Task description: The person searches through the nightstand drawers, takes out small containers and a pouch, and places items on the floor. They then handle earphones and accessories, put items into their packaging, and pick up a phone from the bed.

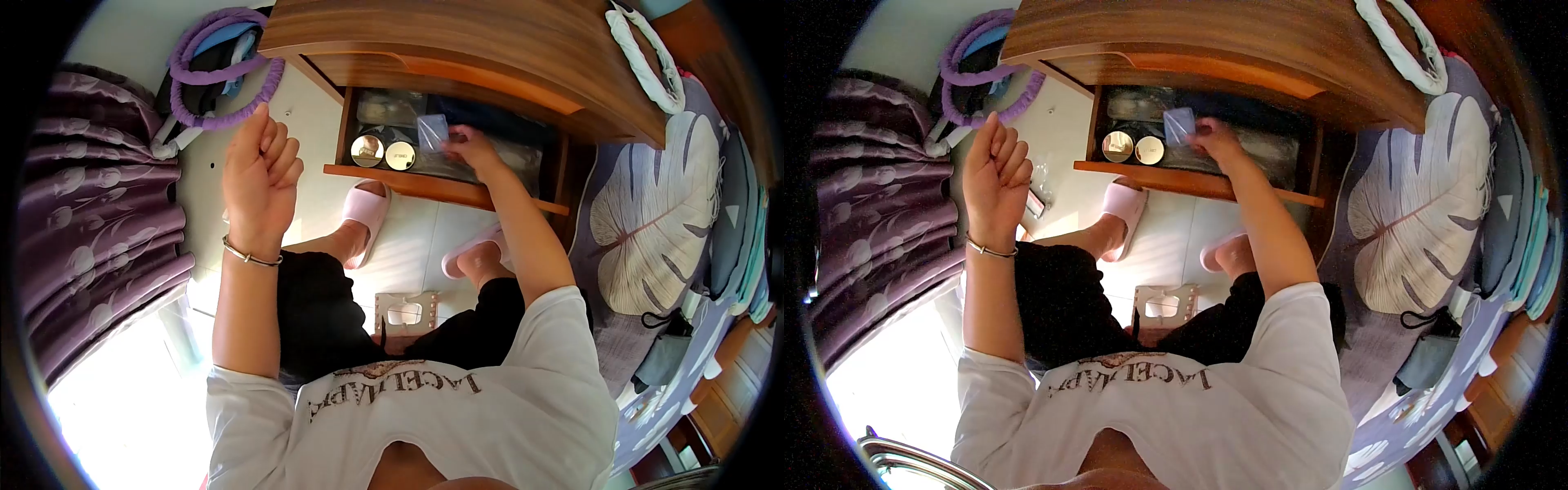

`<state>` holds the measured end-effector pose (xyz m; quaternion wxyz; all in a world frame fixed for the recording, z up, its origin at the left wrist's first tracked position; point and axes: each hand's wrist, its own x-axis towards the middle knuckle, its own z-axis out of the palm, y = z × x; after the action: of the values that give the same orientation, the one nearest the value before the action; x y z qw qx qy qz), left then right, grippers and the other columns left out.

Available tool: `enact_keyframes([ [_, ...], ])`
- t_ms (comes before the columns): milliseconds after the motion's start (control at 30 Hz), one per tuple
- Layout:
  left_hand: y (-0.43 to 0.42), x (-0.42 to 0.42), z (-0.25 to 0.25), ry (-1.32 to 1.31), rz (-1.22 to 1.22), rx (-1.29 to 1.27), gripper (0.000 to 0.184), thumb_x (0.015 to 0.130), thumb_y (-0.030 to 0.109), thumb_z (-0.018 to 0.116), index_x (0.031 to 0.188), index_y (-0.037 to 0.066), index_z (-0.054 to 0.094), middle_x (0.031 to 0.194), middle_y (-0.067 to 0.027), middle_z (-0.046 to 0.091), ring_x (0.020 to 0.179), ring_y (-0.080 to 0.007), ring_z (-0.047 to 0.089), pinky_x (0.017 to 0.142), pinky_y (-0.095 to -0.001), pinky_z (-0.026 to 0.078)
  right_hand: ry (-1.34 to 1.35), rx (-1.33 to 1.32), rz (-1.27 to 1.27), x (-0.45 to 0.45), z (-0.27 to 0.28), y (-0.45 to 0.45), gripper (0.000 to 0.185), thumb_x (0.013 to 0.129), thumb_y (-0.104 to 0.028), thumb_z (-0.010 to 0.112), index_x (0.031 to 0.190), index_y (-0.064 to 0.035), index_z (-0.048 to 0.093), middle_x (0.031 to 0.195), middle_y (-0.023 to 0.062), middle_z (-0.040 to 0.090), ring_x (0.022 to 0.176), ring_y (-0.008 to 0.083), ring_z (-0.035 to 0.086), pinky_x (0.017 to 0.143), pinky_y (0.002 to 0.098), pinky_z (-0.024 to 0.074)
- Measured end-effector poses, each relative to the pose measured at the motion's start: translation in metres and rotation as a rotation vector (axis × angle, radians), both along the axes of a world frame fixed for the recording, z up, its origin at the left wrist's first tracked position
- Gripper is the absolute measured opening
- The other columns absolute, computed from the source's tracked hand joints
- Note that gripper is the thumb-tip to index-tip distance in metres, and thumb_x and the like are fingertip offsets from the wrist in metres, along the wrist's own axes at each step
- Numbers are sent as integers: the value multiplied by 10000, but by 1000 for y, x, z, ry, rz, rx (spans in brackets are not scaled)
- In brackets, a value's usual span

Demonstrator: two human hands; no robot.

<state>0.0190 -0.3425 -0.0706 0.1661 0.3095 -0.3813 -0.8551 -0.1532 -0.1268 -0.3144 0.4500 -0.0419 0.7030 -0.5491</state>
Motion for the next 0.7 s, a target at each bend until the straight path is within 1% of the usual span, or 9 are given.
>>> enact_keyframes([
  [133,2,-2,3,-30,40,6,344,913,208,456,608,117,325,511,47,222,419,-50,183,373,-204,152,-95,-165,-67,8,6,-46,389,745,-76,688,1075,17,503,903,88,602,743,141,591,656,218,485],
  [200,1,-1,1,-12,14,-8,347,913,209,454,606,118,321,511,47,222,419,-50,181,374,-206,151,-130,-185,-237,13,2,-76,383,757,-76,676,1082,5,493,895,83,605,783,148,594,665,224,488],
  [267,-1,0,1,-18,17,-7,349,914,210,452,605,119,320,511,48,221,420,-50,181,374,-208,151,-137,-208,-294,16,-12,-96,445,749,-84,675,1134,15,474,932,90,615,859,164,589,731,245,479],
  [333,-3,1,1,-28,22,-4,350,915,210,451,603,119,319,512,48,221,421,-50,181,375,-209,150,184,-50,-241,21,-2,-107,541,732,-102,680,1201,25,443,985,110,619,914,174,580,795,255,453],
  [500,-5,1,2,-49,48,-33,355,919,209,443,599,118,318,509,48,225,419,-50,181,376,-210,150,324,33,-95,22,0,-116,594,729,-125,660,1245,36,414,1041,138,610,942,219,582,823,275,435],
  [567,-6,2,2,-40,38,-24,355,919,209,441,599,118,318,509,48,226,419,-50,181,375,-210,150,580,362,140,23,15,-114,605,741,-88,623,1297,-58,388,1187,159,520,1067,269,517,879,329,419],
  [600,-7,2,2,-31,27,-16,354,920,208,439,599,118,319,509,48,227,418,-50,181,374,-209,149,580,361,141,24,20,-113,605,741,-88,623,1297,-58,388,1187,159,520,1067,269,517,879,329,419],
  [667,-7,4,2,-26,25,-17,354,920,207,437,599,118,319,509,48,226,418,-50,180,374,-210,149,1101,490,344,27,26,-108,642,773,-116,589,1351,-196,322,1316,174,374,1209,299,381,972,383,344],
  [700,-8,4,2,-20,22,-17,353,921,206,436,599,119,320,509,48,225,418,-50,180,374,-210,148,1102,487,346,22,16,-106,642,773,-116,589,1351,-196,322,1316,174,374,1209,299,381,972,383,344],
])
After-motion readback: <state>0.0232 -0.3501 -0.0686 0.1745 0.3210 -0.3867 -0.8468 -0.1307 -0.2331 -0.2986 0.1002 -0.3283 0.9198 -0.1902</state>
